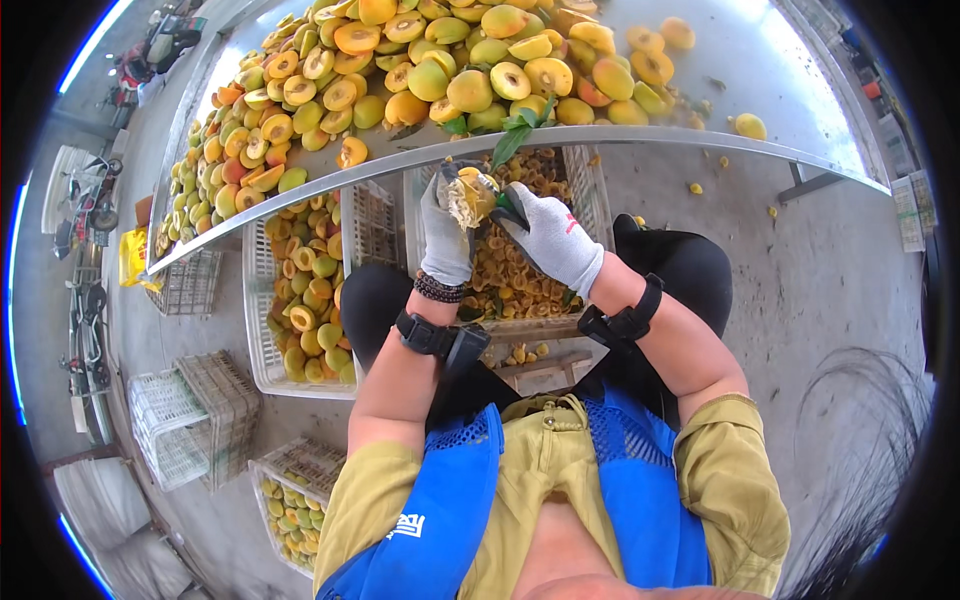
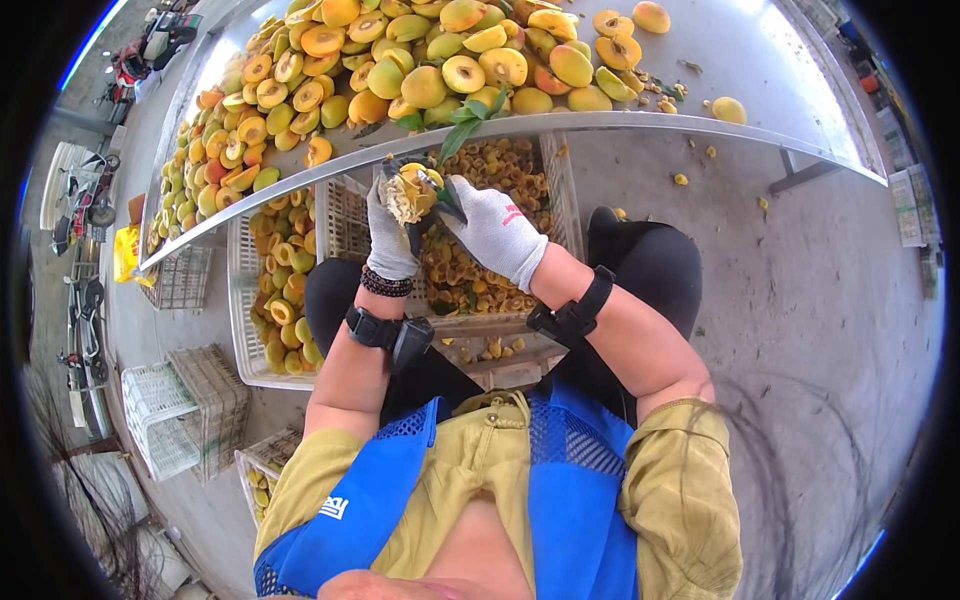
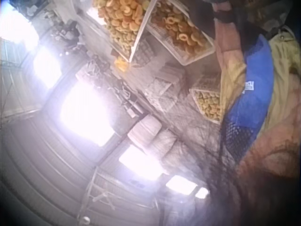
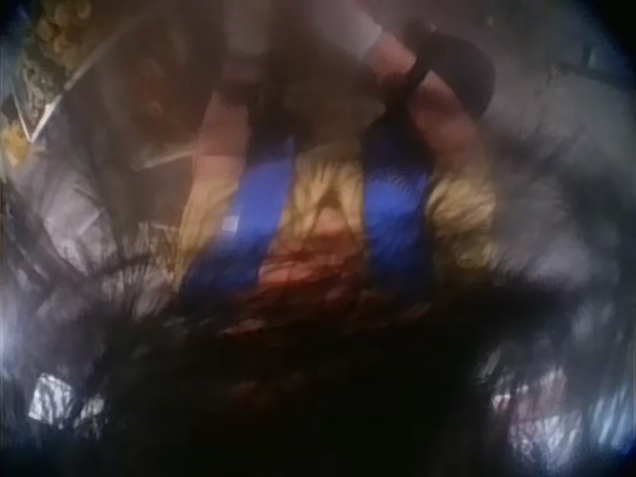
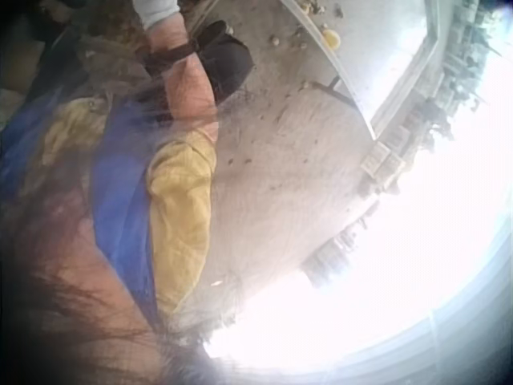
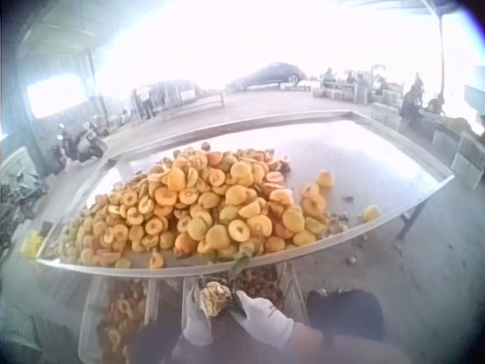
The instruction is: Peeling and pitting fruit manually at a processing facility.
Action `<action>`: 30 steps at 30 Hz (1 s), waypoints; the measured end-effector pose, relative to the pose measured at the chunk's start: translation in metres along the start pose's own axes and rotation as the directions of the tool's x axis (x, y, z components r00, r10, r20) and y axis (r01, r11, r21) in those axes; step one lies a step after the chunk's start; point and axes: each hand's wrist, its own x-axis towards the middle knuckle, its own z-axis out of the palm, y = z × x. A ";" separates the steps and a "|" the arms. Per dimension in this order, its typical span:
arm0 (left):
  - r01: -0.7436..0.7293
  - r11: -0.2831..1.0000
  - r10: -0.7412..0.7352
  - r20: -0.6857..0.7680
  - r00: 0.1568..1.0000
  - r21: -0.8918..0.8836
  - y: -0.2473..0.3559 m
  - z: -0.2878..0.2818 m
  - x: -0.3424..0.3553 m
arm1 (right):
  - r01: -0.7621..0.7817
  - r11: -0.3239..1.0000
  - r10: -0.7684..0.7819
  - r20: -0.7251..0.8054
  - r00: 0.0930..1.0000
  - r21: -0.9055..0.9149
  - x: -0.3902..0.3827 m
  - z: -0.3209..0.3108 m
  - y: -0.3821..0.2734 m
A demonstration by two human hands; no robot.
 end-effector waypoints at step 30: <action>0.113 0.982 -0.106 -0.050 0.993 0.154 0.005 -0.003 -0.005 | -0.074 0.991 0.110 0.353 0.929 -0.113 0.011 -0.012 -0.009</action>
